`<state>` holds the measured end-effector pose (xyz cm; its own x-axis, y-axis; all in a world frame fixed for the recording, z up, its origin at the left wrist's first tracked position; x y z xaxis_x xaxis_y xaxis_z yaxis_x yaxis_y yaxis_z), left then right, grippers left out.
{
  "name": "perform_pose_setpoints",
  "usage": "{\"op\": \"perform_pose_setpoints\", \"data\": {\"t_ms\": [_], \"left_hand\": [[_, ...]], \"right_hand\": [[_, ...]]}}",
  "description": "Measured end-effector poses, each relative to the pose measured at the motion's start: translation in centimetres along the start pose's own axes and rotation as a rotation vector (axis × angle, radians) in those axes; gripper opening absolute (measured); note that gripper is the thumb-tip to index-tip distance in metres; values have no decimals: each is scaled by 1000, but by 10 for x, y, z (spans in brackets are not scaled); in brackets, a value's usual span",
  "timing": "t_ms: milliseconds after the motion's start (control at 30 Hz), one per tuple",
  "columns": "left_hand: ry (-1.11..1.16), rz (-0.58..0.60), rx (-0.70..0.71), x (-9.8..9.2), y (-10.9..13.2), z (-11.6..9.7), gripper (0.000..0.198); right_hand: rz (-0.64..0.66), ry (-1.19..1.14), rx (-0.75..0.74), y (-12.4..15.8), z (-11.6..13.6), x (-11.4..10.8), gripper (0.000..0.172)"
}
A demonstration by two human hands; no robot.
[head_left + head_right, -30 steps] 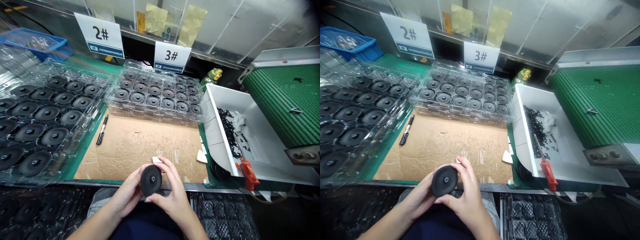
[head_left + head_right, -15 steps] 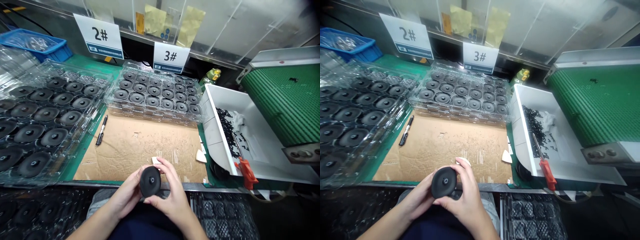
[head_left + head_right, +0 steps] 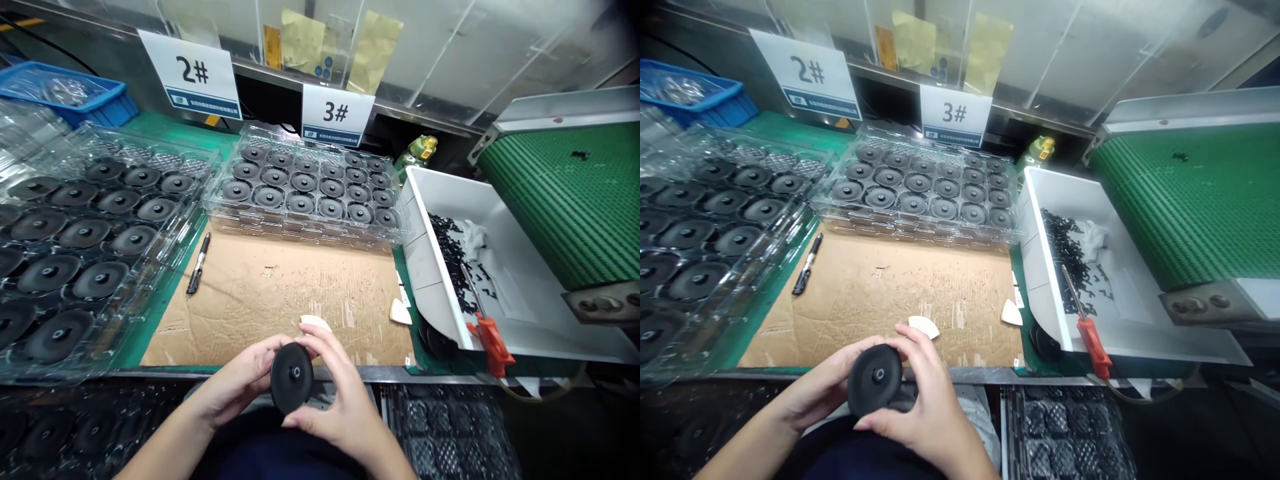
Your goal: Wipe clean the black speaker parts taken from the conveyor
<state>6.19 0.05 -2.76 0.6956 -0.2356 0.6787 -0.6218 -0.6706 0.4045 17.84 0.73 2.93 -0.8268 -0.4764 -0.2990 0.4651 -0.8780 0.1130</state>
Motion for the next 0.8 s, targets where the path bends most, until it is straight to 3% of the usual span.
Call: {"op": "perform_pose_setpoints", "data": {"t_ms": [233,433,800], "left_hand": [[-99,129,-66,-5,8,-4,49],[69,260,-21,9,8,-5,60],[152,246,-30,16,3,1,51]], "right_hand": [[122,-42,31,-1,3,6,73],[194,3,22,-2,4,9,77],[237,4,20,-1,3,8,72]]}}
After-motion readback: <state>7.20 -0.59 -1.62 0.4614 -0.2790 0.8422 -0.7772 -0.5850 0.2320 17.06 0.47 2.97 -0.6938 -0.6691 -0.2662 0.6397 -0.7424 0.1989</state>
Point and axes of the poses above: each hand's wrist, its own y-axis away from the middle knuckle, its own x-axis out of the palm, z = x × y, the point moved 7 cm from there along -y, towards the middle knuckle, and after that the axes turned 3 degrees about z, right-handed, at the moved point
